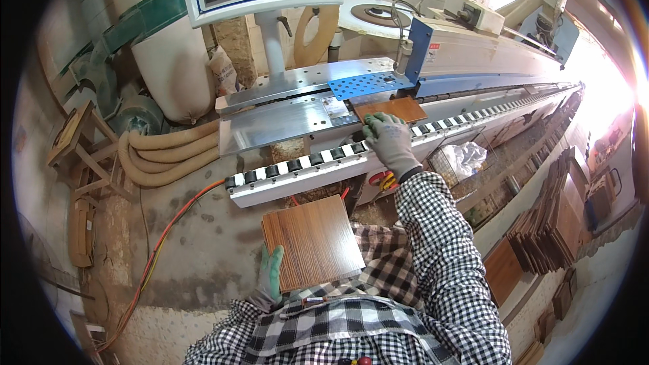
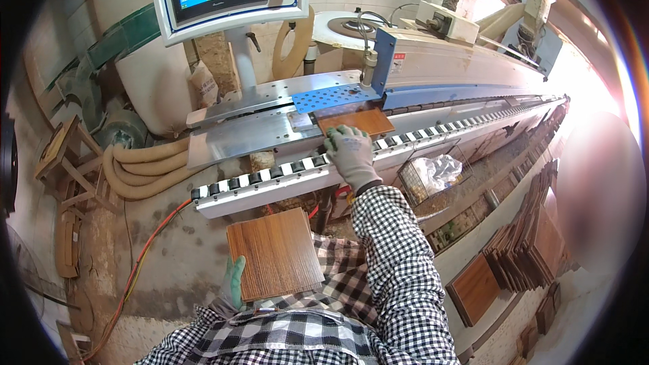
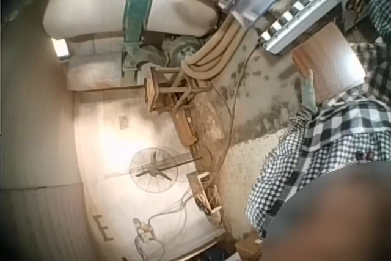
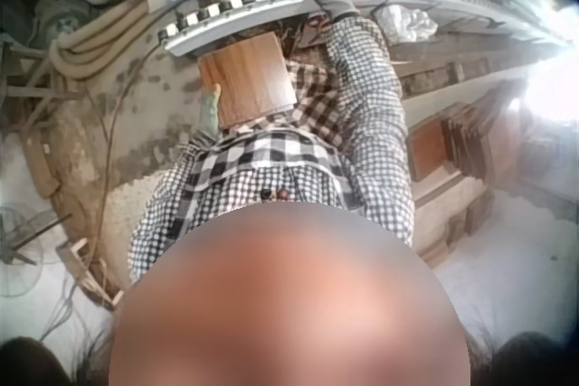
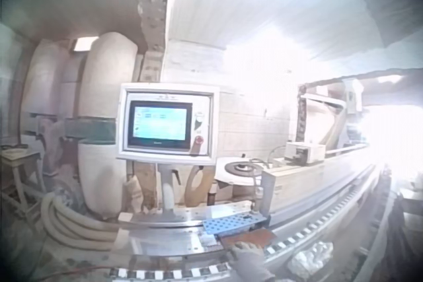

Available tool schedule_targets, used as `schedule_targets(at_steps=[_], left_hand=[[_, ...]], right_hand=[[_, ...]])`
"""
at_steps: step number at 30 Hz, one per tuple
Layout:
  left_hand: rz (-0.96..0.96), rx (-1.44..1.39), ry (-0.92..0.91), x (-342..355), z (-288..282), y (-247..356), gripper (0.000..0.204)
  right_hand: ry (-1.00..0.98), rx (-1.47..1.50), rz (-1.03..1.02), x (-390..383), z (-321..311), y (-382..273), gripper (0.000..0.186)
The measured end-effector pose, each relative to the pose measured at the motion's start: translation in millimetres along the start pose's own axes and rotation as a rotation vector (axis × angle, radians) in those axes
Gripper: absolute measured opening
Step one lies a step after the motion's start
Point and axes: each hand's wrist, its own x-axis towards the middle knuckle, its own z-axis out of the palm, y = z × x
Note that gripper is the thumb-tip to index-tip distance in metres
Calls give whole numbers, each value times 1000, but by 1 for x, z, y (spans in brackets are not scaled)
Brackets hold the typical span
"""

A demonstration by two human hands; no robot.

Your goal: The person repeatedly places rectangular wooden panels onto a conveyor-fed sander, guides them through the machine, and stacks the finished pieces on a nearby pile. The process is repeated for multiple panels throughout the clip.

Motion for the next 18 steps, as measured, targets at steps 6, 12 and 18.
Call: schedule_targets(at_steps=[6, 12, 18], left_hand=[[30, -132, 11, 1, -3, 26, 93], [-265, -666, 61, 6, 3, 51, 66], [-500, -1106, 112, 17, 12, 50, 63]], right_hand=[[-56, -163, 140, -2, -17, 30, 36], [88, 272, 290, -84, -9, 28, 35], [-553, 1229, 570, -249, -25, -60, 31]])
